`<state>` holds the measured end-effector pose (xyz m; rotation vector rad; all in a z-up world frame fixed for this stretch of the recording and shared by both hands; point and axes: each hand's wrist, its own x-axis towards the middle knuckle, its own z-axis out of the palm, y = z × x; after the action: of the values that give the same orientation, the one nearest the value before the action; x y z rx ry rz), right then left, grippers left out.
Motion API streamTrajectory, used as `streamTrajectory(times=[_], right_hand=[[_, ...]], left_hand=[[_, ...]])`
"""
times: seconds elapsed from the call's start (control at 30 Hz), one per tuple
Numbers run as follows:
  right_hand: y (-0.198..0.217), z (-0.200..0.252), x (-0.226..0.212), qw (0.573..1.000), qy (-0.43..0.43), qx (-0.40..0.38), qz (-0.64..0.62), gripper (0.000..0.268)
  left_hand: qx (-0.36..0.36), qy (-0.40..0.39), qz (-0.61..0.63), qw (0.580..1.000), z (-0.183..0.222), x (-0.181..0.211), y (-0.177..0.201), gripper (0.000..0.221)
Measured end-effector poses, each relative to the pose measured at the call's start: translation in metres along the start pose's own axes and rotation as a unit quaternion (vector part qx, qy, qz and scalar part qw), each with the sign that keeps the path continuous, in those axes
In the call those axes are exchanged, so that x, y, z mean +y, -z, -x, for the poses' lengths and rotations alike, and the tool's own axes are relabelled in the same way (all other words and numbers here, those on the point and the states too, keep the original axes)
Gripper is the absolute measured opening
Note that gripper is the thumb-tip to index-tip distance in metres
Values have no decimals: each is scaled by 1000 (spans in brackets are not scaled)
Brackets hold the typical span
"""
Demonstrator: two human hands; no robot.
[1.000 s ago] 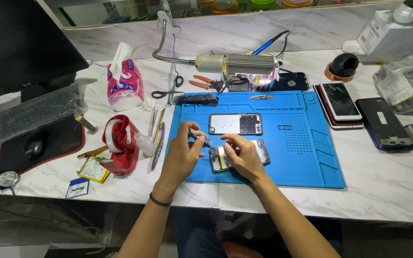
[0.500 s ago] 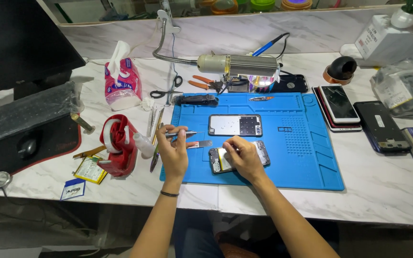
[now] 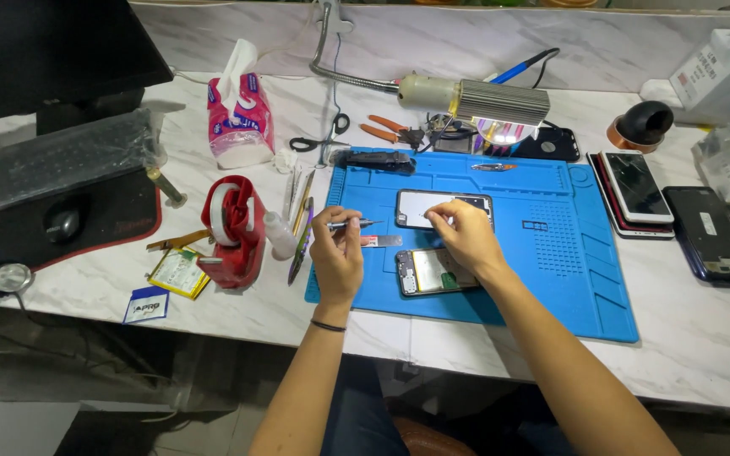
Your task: The person is using a small prying tool to remove internal shielding and other small components from a disassembled smartphone.
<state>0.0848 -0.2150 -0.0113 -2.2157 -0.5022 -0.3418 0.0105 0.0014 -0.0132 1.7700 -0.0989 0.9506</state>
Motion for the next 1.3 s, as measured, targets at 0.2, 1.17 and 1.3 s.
streamTrajectory(times=[0.2,1.17,1.3], right_hand=[[4,-13,9,998,-43,1,45,25],[-2,55,-21,990,74,66,-98,35],[-4,57,-20,992,84,59,-73,34]], left_hand=[[-1,-24,-3,1000,2,6,2,21],[-168,-202,-5,965,28,-12,-12,30],[-158,-222,-32,962,28,-5,-12,26]])
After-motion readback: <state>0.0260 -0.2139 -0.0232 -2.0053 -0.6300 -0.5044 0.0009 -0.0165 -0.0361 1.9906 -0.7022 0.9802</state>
